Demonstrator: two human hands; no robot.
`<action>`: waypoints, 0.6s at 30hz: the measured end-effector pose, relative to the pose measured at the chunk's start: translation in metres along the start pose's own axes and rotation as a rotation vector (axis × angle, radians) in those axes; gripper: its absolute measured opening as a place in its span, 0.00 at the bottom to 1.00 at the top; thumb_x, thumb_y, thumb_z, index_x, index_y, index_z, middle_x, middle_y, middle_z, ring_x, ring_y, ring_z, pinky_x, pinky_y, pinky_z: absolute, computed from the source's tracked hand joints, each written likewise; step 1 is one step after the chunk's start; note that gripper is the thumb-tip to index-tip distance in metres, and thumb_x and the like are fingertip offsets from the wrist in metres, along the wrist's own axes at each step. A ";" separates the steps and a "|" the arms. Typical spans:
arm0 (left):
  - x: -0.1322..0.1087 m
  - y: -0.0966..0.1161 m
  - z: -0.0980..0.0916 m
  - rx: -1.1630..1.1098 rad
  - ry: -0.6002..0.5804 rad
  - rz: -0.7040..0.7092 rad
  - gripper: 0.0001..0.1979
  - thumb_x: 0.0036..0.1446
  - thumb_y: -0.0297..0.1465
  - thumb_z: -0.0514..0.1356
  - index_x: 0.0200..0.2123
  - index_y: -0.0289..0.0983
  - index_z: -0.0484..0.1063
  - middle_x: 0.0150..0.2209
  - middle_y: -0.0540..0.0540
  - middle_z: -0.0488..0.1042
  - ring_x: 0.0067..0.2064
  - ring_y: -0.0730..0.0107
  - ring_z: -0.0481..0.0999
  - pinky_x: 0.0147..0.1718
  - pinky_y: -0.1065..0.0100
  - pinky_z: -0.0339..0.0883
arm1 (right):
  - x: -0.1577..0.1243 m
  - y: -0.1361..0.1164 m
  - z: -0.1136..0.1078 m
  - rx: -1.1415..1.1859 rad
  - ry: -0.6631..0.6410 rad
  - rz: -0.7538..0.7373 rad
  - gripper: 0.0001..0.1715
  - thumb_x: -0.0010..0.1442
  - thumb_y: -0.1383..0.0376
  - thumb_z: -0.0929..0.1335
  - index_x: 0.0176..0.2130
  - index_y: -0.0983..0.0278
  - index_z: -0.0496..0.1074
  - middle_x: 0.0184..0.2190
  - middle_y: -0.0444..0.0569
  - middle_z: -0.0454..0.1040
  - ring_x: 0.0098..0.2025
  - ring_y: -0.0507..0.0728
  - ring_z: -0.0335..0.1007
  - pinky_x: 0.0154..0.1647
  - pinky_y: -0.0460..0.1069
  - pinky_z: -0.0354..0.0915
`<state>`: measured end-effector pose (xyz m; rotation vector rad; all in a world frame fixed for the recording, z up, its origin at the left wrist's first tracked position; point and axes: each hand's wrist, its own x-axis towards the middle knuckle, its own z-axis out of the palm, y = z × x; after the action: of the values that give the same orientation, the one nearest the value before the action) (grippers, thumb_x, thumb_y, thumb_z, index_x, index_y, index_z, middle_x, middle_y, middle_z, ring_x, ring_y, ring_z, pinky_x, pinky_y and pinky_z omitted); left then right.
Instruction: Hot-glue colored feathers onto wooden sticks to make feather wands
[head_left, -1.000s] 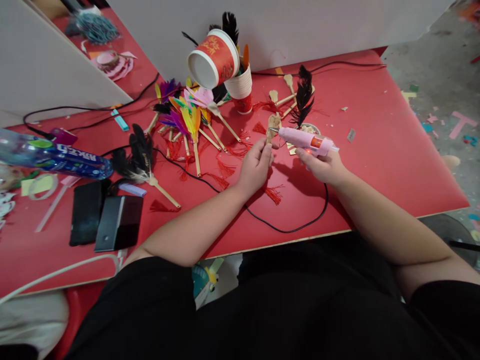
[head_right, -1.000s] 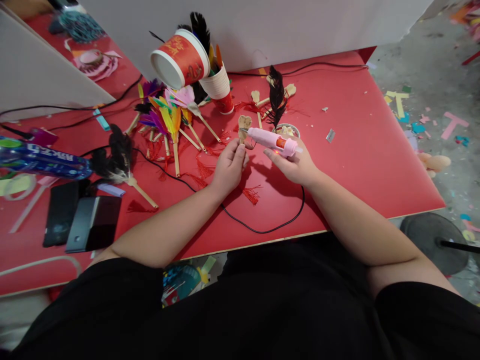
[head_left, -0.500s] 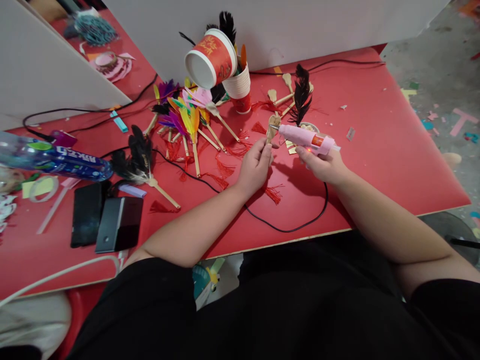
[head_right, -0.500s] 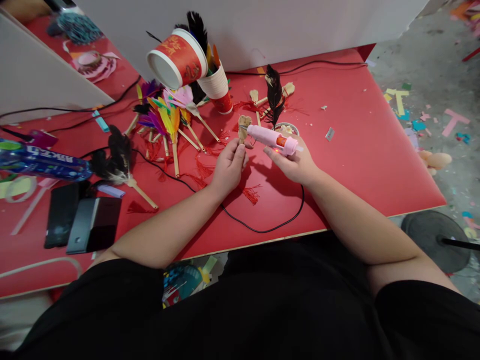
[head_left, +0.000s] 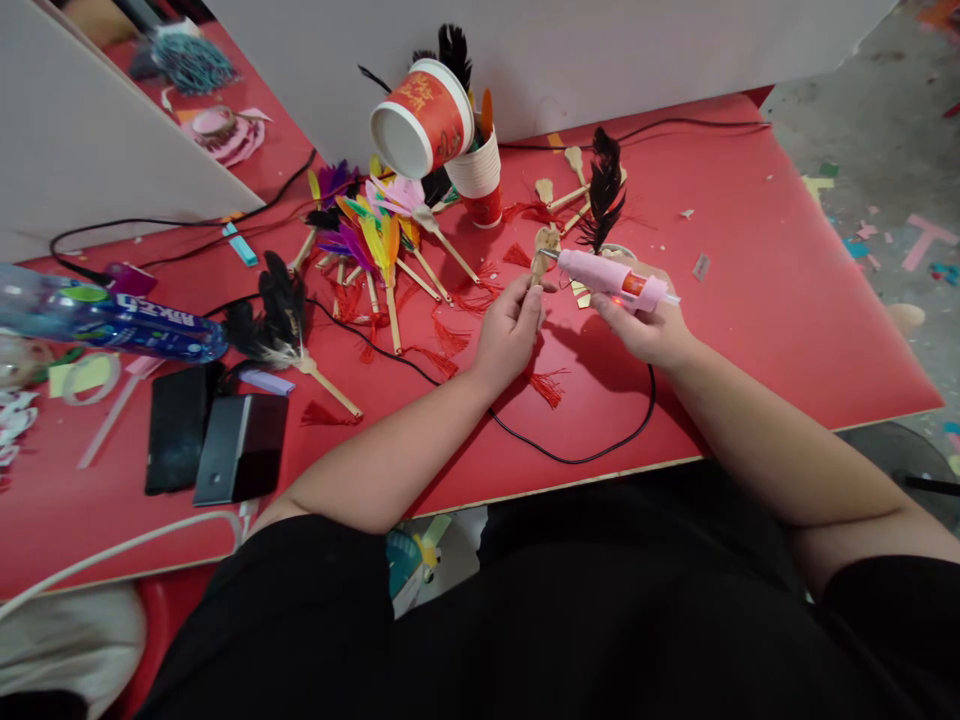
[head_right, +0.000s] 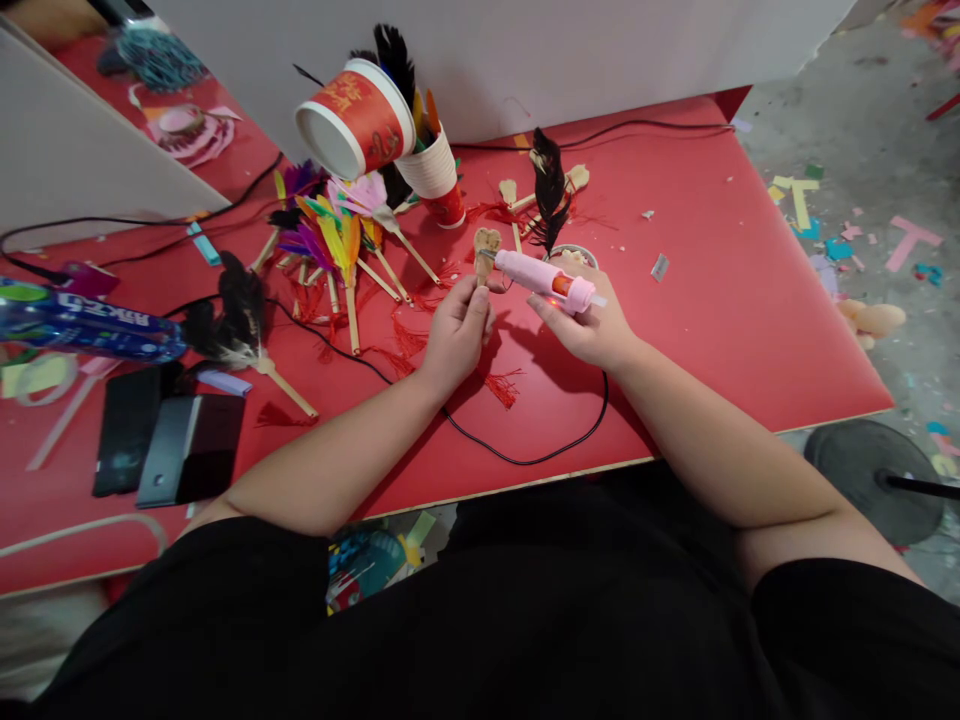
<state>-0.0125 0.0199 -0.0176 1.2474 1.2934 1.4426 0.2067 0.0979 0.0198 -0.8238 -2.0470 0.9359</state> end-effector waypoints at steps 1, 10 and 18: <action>0.000 0.000 0.000 0.003 0.009 -0.006 0.27 0.82 0.62 0.63 0.53 0.44 0.83 0.26 0.56 0.63 0.24 0.70 0.63 0.27 0.67 0.64 | 0.001 -0.001 0.000 -0.009 0.010 -0.014 0.43 0.74 0.23 0.67 0.51 0.55 0.85 0.42 0.60 0.81 0.53 0.76 0.82 0.65 0.77 0.81; 0.006 -0.003 -0.007 0.016 0.087 -0.001 0.16 0.82 0.42 0.70 0.62 0.41 0.88 0.39 0.48 0.87 0.27 0.75 0.80 0.29 0.71 0.77 | -0.004 -0.004 0.000 -0.285 -0.025 -0.142 0.24 0.77 0.39 0.71 0.48 0.54 0.78 0.47 0.59 0.81 0.53 0.76 0.82 0.59 0.73 0.81; 0.008 0.009 -0.004 -0.037 0.098 -0.086 0.25 0.84 0.56 0.65 0.52 0.39 0.84 0.39 0.44 0.89 0.33 0.71 0.87 0.33 0.71 0.83 | 0.007 0.021 -0.040 0.002 0.310 0.090 0.35 0.75 0.31 0.73 0.56 0.56 0.87 0.41 0.55 0.84 0.47 0.71 0.85 0.54 0.69 0.85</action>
<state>-0.0176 0.0255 -0.0071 1.0955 1.3625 1.4756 0.2407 0.1289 0.0243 -1.0006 -1.7538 0.8016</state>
